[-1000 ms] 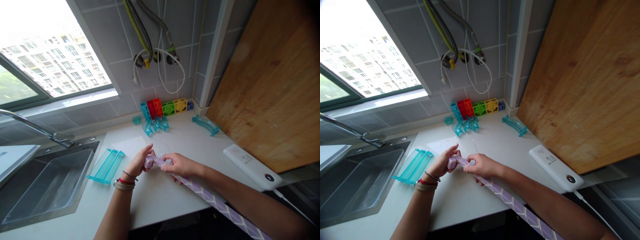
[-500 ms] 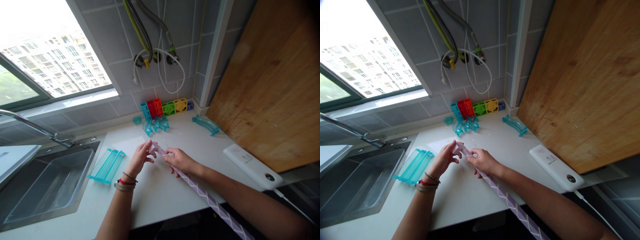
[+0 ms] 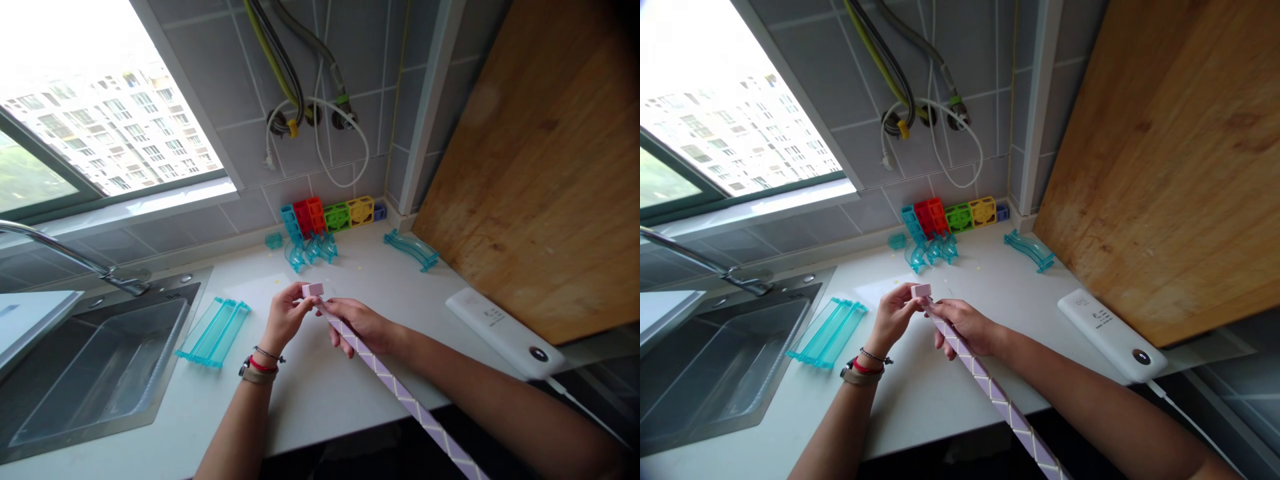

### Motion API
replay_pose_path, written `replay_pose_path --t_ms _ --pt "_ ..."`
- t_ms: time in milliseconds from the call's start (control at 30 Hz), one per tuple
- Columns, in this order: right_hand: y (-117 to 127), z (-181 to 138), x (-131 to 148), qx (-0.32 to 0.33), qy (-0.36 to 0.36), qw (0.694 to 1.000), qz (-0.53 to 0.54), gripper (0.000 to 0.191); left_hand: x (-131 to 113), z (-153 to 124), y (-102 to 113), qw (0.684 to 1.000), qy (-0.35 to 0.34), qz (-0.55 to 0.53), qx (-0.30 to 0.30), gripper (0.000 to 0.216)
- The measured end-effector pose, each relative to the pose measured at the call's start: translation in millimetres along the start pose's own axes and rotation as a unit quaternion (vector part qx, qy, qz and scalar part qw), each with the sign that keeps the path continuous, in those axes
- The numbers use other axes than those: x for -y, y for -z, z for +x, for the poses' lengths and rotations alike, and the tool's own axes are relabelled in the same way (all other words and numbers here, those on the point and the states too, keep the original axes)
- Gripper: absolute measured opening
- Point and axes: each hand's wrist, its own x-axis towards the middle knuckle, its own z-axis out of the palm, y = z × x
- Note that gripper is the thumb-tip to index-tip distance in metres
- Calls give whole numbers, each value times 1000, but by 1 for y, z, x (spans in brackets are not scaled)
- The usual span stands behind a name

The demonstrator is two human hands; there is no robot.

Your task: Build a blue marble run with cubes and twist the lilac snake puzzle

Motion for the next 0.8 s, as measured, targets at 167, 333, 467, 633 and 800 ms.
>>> replay_pose_path --t_ms 167,333,467,633,800 --pt "5 5 -6 -2 20 1000 -2 39 7 1 -7 1000 28 -5 -13 36" --pt "8 7 -10 14 16 1000 -7 41 6 1 -7 997 73 -19 -4 42" --pt "6 4 -8 29 21 999 -18 40 0 1 -8 997 70 -14 7 46" --pt "6 3 -7 47 8 999 -15 35 -2 -1 -12 997 78 7 14 48" --pt "8 6 -8 17 -22 1000 2 32 0 -1 -9 999 43 -9 28 40"
